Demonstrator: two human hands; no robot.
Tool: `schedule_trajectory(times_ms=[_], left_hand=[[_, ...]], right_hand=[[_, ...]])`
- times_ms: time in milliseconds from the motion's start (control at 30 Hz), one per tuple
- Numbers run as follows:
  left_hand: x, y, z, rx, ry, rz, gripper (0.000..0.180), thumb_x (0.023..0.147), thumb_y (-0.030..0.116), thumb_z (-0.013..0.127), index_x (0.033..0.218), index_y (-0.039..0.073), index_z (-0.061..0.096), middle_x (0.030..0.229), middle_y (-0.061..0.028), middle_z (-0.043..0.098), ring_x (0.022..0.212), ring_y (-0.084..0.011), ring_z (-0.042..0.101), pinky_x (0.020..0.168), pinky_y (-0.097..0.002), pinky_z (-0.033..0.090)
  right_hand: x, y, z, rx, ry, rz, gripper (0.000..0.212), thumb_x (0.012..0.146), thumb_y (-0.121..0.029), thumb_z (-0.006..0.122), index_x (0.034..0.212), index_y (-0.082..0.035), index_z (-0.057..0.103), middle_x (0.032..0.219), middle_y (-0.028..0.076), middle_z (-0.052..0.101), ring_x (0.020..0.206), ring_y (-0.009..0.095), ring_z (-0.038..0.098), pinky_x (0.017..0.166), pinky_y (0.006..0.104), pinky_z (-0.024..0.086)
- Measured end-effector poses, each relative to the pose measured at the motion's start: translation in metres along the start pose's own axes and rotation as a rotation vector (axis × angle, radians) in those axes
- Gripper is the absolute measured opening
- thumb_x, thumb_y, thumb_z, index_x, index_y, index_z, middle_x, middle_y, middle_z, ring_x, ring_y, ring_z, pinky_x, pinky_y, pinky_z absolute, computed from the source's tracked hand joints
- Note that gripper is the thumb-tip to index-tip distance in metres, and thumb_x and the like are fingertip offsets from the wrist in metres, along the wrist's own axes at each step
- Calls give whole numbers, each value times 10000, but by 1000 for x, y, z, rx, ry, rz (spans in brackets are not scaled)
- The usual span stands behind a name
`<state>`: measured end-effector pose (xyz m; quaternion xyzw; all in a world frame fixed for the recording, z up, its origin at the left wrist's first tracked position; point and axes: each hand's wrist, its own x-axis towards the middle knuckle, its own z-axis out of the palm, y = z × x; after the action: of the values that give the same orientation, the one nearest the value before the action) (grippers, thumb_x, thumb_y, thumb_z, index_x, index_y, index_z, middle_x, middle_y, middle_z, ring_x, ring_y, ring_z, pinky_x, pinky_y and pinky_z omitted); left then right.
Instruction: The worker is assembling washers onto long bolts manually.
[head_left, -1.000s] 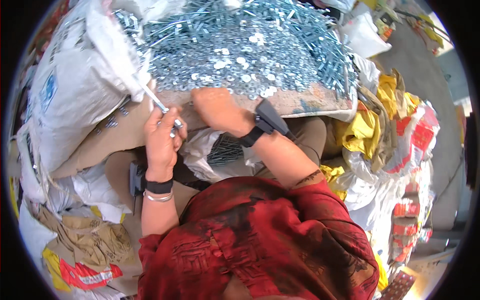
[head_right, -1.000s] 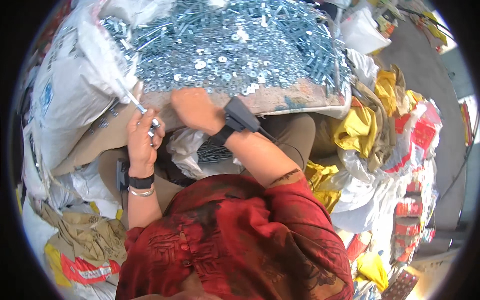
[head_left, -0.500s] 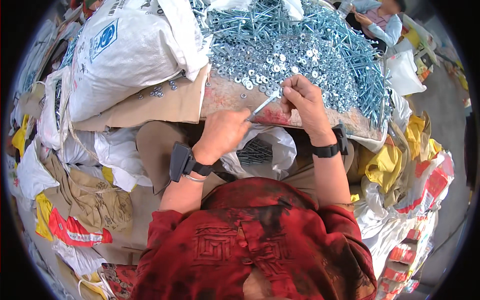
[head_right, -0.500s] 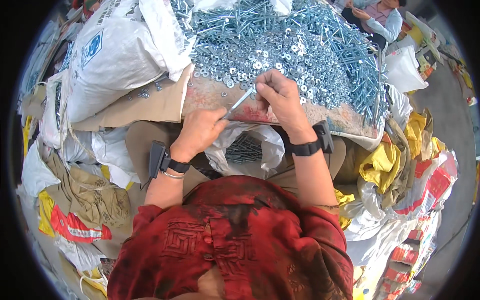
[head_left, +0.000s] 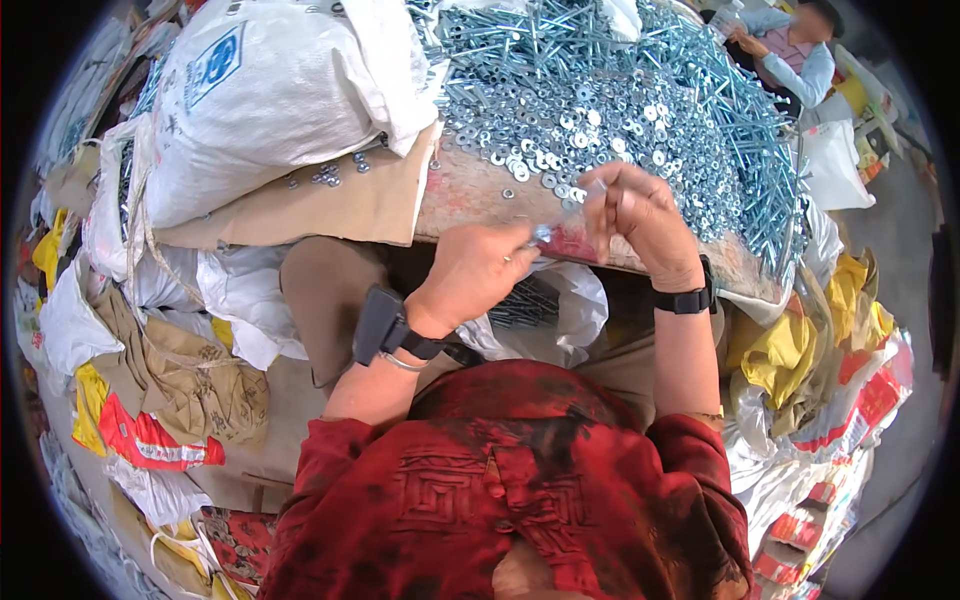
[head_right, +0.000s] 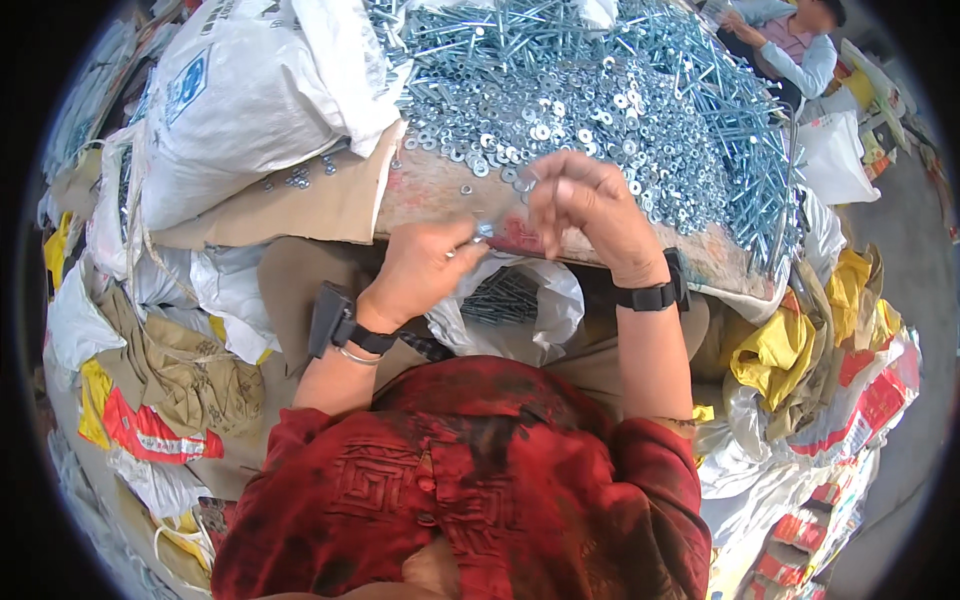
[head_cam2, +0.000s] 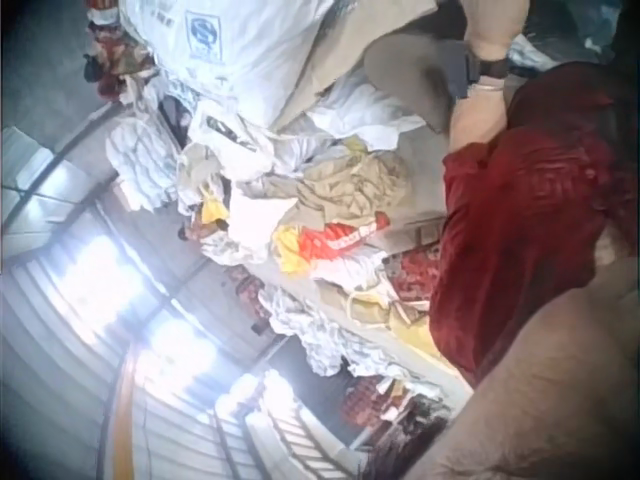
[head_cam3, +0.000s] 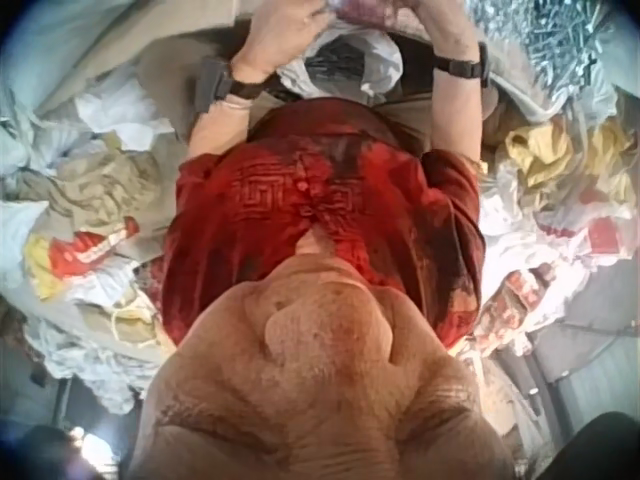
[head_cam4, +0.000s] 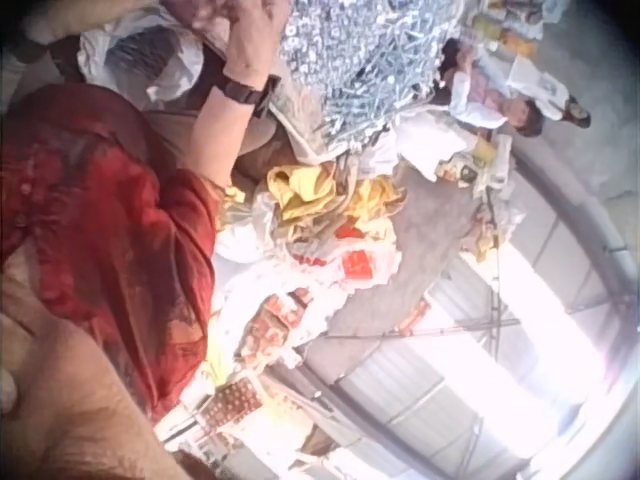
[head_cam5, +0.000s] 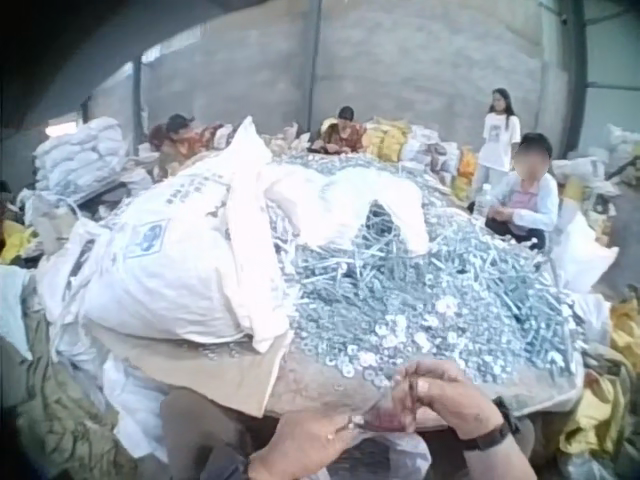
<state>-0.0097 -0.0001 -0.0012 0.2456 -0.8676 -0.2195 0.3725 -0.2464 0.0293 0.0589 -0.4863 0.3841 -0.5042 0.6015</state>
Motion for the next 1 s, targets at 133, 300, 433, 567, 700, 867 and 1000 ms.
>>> schedule_trajectory(times_ms=[133, 300, 433, 567, 700, 867, 1000], left_hand=[[-1, -9, -14, -744, -39, -654, 117, 925, 145, 664, 990, 47, 671, 708, 68, 541, 578, -5, 472, 481, -206, 349], [-2, -10, -7, -555, -82, -572, 163, 925, 148, 675, 1026, 21, 675, 700, 75, 521, 590, -10, 419, 510, -209, 340], [0, 8, 2, -375, -247, -505, 155, 905, 116, 660, 1012, 5, 670, 630, 5, 515, 607, -59, 467, 545, -271, 390], [0, 17, 5, -297, -351, -450, 162, 882, 136, 662, 974, 3, 668, 633, -73, 534, 587, -100, 485, 559, -299, 408], [-1, 17, 12, -343, -350, -433, 158, 883, 128, 660, 966, -5, 666, 632, -55, 534, 602, -90, 486, 563, -298, 410], [-3, 14, 15, -405, -319, -454, 146, 884, 113, 656, 950, -17, 660, 659, -34, 541, 645, -68, 475, 581, -281, 414], [1, 16, 15, -376, -388, -477, 147, 890, 116, 655, 945, -21, 658, 674, -26, 541, 656, -66, 477, 589, -272, 414]], right_hand=[[-6, 6, -27, -241, 520, -209, 183, 974, -171, 578, 881, -18, 613, 764, 52, 647, 572, 98, 581, 499, 244, 468], [-44, 24, -54, -803, 877, -117, 190, 954, -169, 588, 871, -2, 620, 790, 76, 669, 632, 163, 628, 559, 313, 488], [-54, 27, -54, -1509, 628, 94, 114, 867, -128, 620, 923, -39, 665, 918, 159, 667, 827, 385, 634, 723, 437, 498], [-47, 21, -62, -1230, 762, -152, 105, 876, -132, 622, 904, -46, 676, 895, 151, 658, 799, 368, 639, 703, 422, 498], [-39, 30, -89, -1458, 820, -256, 126, 876, -160, 620, 915, -55, 678, 928, 149, 655, 798, 378, 645, 688, 456, 494], [-46, 21, -85, -1559, 644, 86, 140, 851, -170, 652, 916, -48, 672, 954, 163, 670, 819, 357, 654, 717, 428, 503], [-48, 19, -100, -1317, 869, -141, 113, 857, -167, 645, 885, -60, 665, 932, 148, 675, 791, 358, 652, 698, 438, 502]])
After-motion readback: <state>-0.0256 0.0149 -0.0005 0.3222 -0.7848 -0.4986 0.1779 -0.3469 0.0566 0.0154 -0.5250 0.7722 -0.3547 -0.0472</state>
